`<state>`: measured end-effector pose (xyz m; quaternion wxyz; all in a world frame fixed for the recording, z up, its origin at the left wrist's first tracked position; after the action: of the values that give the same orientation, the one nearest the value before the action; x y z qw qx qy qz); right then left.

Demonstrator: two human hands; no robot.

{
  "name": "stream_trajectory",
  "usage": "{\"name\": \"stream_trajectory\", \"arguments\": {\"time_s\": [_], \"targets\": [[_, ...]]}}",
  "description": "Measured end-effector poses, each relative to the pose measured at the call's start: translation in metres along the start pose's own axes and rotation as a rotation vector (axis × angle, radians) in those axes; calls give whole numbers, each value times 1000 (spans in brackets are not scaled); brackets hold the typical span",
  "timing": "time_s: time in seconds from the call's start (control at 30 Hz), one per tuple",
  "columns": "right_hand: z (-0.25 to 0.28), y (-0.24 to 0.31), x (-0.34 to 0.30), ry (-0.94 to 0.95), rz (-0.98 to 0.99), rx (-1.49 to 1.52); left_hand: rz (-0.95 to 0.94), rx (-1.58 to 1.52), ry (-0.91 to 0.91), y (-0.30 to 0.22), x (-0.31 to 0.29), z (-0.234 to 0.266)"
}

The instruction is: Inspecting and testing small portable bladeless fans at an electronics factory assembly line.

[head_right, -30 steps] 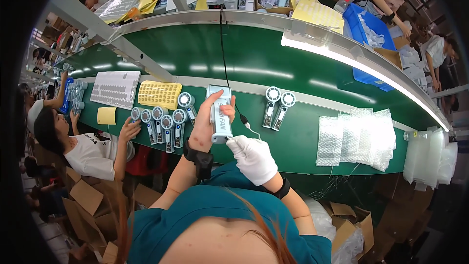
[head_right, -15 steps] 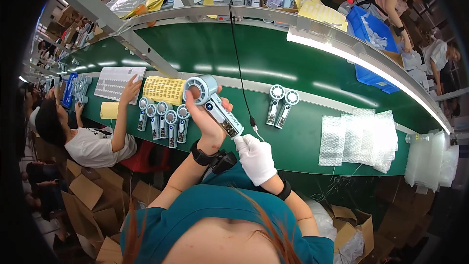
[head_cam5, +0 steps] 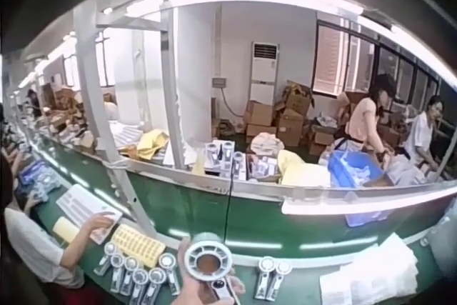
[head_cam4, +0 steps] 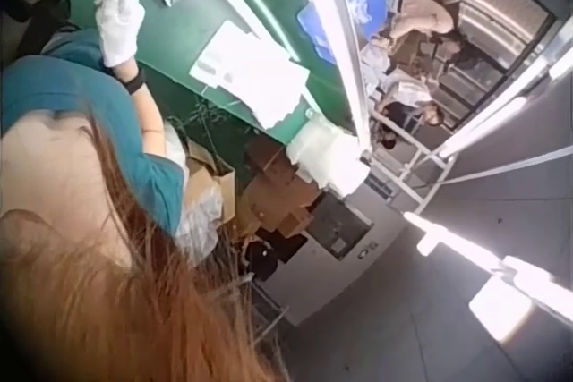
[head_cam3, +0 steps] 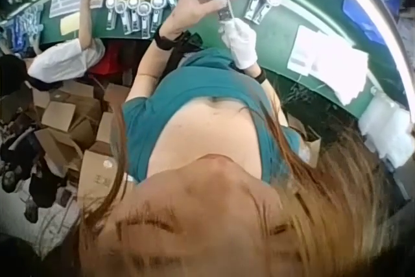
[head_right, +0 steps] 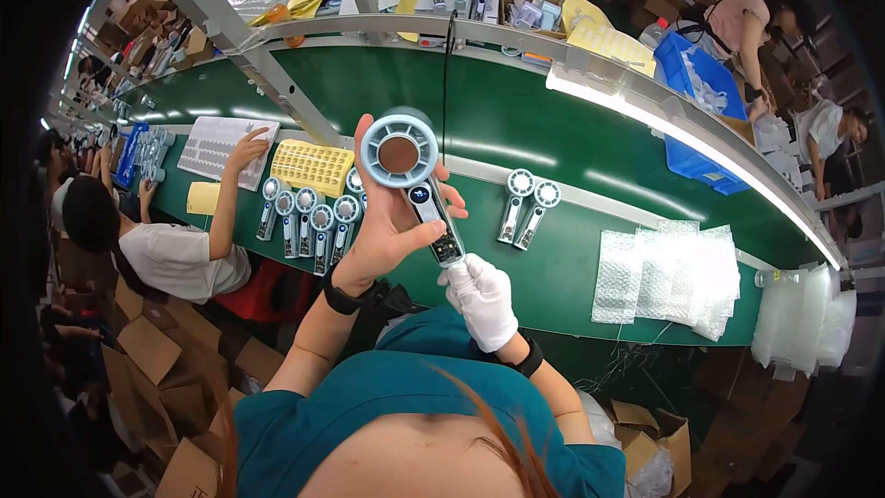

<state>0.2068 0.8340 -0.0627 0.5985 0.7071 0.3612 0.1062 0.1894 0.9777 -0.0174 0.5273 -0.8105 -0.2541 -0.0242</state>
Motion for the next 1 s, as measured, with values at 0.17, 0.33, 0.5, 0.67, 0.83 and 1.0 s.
{"name": "stream_trajectory", "arguments": {"time_s": [0.17, 0.33, 0.5, 0.67, 0.83, 1.0], "targets": [[-3, -3, -8, 81, -34, 113, -39, -4, 116, -6, -2, -1], [-2, -1, -10, 129, -38, 122, 26, 0, 73, 2, -4, 4], [1, -4, -8, 112, -63, 107, 6, -39, 36, 0, -8, 4], [-3, -2, -9, 158, -53, 99, 16, -50, 47, -1, -12, 7], [-3, -4, -13, 183, -55, 106, 34, -33, 10, 0, -15, 9], [-5, -6, -13, 183, -75, 119, 35, -129, 47, -6, -19, 9]]}}
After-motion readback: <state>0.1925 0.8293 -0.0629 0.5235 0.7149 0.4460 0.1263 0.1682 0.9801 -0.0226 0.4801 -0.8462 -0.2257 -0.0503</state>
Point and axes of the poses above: each hand's wrist, its own x-axis towards the middle knuckle, its own z-axis out of the back of the hand, y = z × x, the point moved 2 cm from there along x, towards the middle knuckle, and after that the axes turned 2 degrees about -y, right-handed, at the moved point
